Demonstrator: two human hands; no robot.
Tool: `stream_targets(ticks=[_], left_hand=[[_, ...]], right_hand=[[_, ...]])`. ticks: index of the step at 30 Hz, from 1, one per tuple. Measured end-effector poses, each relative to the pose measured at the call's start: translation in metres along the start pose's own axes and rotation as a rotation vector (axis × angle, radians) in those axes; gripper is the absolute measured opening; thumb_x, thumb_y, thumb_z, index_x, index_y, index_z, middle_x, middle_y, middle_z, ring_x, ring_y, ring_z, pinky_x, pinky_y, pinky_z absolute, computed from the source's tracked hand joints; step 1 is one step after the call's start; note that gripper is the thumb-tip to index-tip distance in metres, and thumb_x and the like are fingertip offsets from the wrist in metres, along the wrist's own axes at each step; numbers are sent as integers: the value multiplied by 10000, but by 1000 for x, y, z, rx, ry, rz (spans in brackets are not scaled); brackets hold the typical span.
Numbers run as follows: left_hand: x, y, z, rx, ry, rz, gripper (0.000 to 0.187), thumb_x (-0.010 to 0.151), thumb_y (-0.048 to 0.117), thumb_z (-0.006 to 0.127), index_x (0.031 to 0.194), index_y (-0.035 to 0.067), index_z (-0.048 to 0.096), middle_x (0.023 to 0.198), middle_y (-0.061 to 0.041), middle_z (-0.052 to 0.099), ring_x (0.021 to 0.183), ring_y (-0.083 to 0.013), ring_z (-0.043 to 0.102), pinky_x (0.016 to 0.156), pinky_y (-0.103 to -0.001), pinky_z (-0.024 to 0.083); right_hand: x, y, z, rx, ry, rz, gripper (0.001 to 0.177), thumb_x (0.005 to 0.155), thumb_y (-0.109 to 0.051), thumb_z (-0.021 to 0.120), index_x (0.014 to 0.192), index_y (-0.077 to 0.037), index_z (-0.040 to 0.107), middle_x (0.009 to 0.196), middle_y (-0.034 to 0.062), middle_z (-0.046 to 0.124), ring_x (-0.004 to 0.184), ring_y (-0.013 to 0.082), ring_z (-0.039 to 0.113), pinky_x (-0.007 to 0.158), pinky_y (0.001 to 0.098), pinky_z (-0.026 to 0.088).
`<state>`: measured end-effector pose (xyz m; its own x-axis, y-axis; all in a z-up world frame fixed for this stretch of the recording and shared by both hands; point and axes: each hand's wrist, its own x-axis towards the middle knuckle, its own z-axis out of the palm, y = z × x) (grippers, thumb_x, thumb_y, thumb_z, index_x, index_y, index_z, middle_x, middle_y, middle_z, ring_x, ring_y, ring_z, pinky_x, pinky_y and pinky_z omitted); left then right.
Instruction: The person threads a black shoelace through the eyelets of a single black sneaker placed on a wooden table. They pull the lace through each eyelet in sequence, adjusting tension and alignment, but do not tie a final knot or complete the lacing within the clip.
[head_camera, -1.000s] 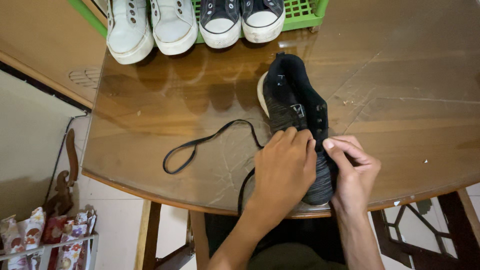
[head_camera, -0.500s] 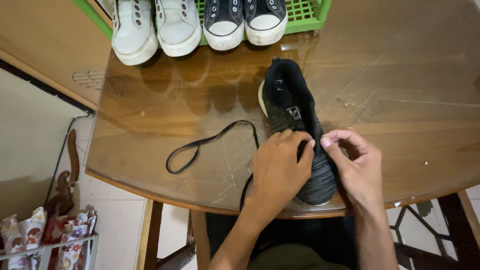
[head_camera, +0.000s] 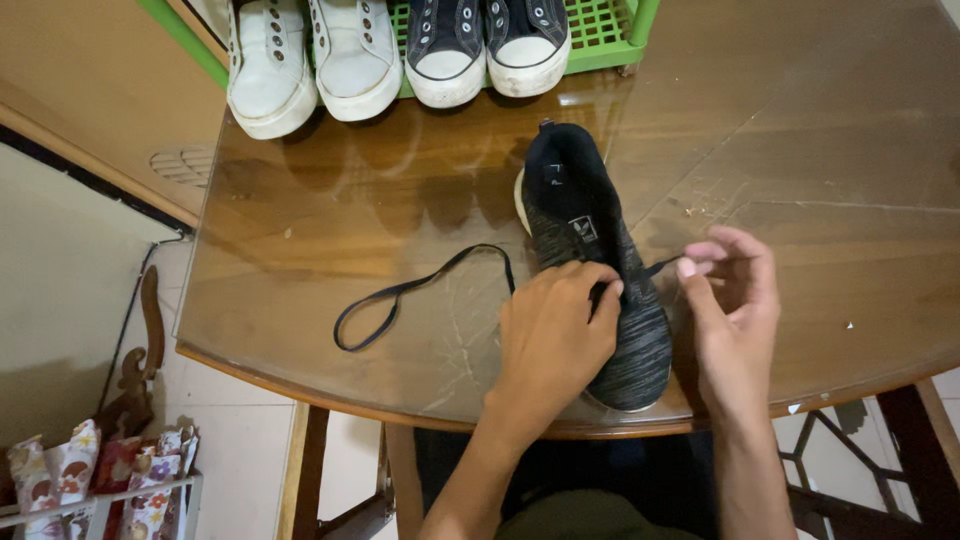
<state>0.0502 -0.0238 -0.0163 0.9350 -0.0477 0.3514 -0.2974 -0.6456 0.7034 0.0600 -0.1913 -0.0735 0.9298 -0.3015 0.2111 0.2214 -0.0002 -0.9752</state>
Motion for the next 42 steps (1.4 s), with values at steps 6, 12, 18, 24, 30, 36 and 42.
stream_targets(ticks=[6, 12, 18, 24, 30, 36, 42], left_hand=[[-2, -4, 3, -17, 4, 11, 119, 909, 202, 694, 936, 101, 749, 877, -104, 733, 867, -316, 703, 742, -446, 520], [-1, -4, -1, -41, -23, -19, 126, 901, 211, 704, 946, 102, 749, 842, -109, 723, 807, -312, 691, 713, -447, 509], [-1, -1, -16, -165, -77, -80, 125, 888, 185, 710, 960, 91, 750, 830, -121, 721, 692, -277, 678, 646, -402, 518], [-6, -1, -55, -175, -123, -122, 146, 923, 156, 682, 1042, 101, 747, 858, -115, 736, 656, -222, 664, 609, -347, 511], [-30, -5, -132, -214, -58, -263, 238, 953, 116, 661, 1177, 134, 740, 724, -6, 628, 652, -68, 502, 574, -245, 407], [-60, -4, -197, -252, -13, -85, 282, 978, 81, 664, 1249, 9, 690, 889, 19, 584, 875, -61, 552, 834, -212, 448], [-62, 7, -214, -332, 117, -126, 315, 959, 104, 634, 1249, -16, 658, 947, -20, 703, 809, -75, 658, 786, -249, 522]], right_hand=[[4, -19, 3, -438, -271, -343, 257, 918, -56, 686, 1174, -42, 686, 1347, 122, 599, 1269, 248, 531, 1069, 368, 412], [12, -19, 3, -385, -407, -248, 100, 928, -53, 705, 1011, -35, 652, 1199, 105, 621, 1191, 231, 575, 1067, 343, 422], [20, -24, -5, -298, -474, -179, 74, 902, -23, 694, 975, -29, 691, 1126, 80, 692, 1148, 190, 627, 1078, 335, 433], [4, -16, 0, -233, -380, -113, 62, 935, -37, 691, 992, -18, 676, 1147, 69, 710, 1090, 144, 650, 1009, 304, 479], [3, -9, -1, -133, -323, -10, 57, 960, -46, 675, 1006, -14, 676, 1166, 57, 717, 1057, 108, 653, 959, 276, 509], [-3, -9, 2, -102, -328, 30, 38, 946, -37, 688, 970, -10, 697, 1125, 42, 706, 1027, 90, 627, 914, 259, 498], [-21, -13, 17, -91, -279, 192, 46, 944, -47, 700, 966, -17, 726, 1089, 60, 713, 862, 102, 590, 744, 272, 462]])
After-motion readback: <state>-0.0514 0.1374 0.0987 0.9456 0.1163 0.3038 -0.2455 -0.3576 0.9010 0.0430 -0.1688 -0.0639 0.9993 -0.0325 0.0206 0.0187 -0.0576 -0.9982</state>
